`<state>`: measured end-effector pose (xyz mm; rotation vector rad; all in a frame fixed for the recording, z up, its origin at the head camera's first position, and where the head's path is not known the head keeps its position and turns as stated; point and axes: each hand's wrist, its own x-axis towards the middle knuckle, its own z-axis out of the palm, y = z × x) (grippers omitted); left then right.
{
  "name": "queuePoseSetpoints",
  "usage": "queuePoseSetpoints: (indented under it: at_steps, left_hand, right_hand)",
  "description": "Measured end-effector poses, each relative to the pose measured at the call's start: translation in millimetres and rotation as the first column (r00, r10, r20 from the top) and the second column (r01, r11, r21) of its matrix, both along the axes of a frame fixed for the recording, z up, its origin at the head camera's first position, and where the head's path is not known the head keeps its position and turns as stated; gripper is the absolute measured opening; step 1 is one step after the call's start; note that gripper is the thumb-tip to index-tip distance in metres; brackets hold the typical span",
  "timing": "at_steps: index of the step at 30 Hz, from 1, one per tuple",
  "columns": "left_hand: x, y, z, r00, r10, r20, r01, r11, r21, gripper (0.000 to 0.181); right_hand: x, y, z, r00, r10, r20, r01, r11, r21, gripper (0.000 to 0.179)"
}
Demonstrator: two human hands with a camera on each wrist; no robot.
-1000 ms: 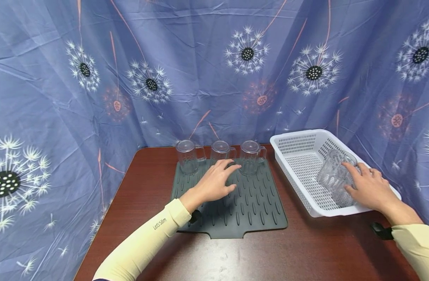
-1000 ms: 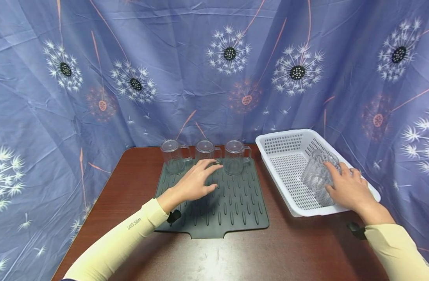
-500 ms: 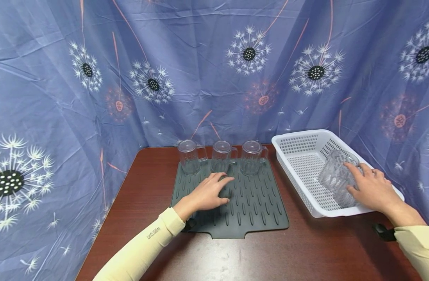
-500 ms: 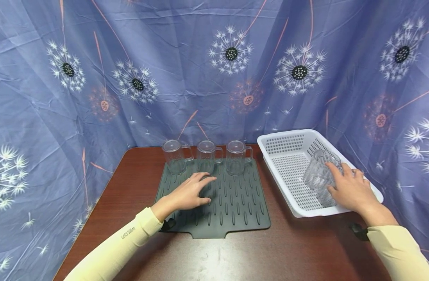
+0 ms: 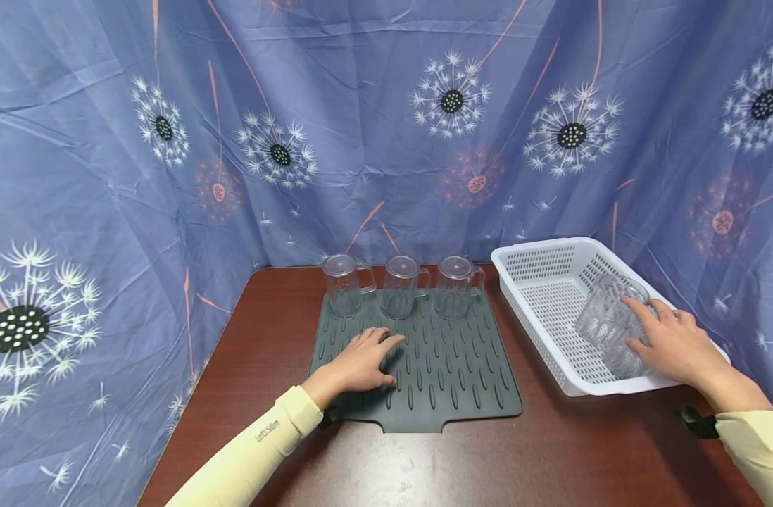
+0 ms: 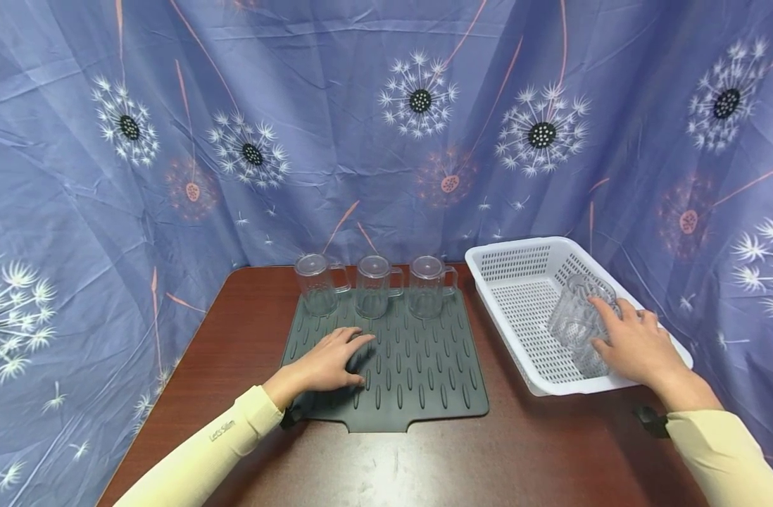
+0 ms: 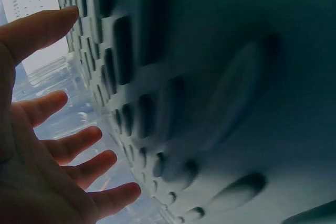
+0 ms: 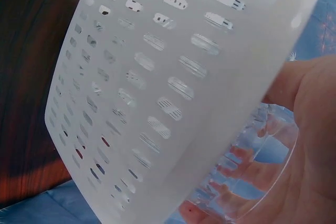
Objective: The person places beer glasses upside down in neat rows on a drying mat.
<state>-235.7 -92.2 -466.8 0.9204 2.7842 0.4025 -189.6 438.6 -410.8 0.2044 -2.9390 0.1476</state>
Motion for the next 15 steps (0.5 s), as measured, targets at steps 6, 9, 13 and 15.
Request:
queuePoseSetpoints:
  at_steps: [6, 9, 13, 15]
  left_hand:
    - [1.4, -5.2, -10.5, 1.000, 0.007, 0.001, -0.007, 1.000, -0.018, 0.079]
    - [2.5, -6.7, -12.5, 1.000, 0.011, -0.002, -0.011, 1.000, -0.021, 0.076]
    - [3.2, -8.6, -15.0, 1.000, 0.011, 0.003, -0.011, 1.000, -0.018, 0.073]
    - [3.0, -9.2, -16.3, 1.000, 0.010, 0.004, -0.010, 1.000, -0.014, 0.072]
  right_hand:
    - [-0.4, 1.1, 3.5, 0.999, 0.036, 0.017, -0.036, 0.999, -0.007, 0.077]
    - [-1.3, 2.9, 5.2, 0.997, 0.069, 0.018, -0.069, 0.997, -0.021, 0.077]
    - [-2.4, 4.1, 8.0, 0.995, 0.098, 0.011, -0.098, 0.995, -0.029, 0.077]
    - [-2.7, 4.1, 8.2, 0.995, 0.104, -0.007, -0.104, 0.994, -0.031, 0.079]
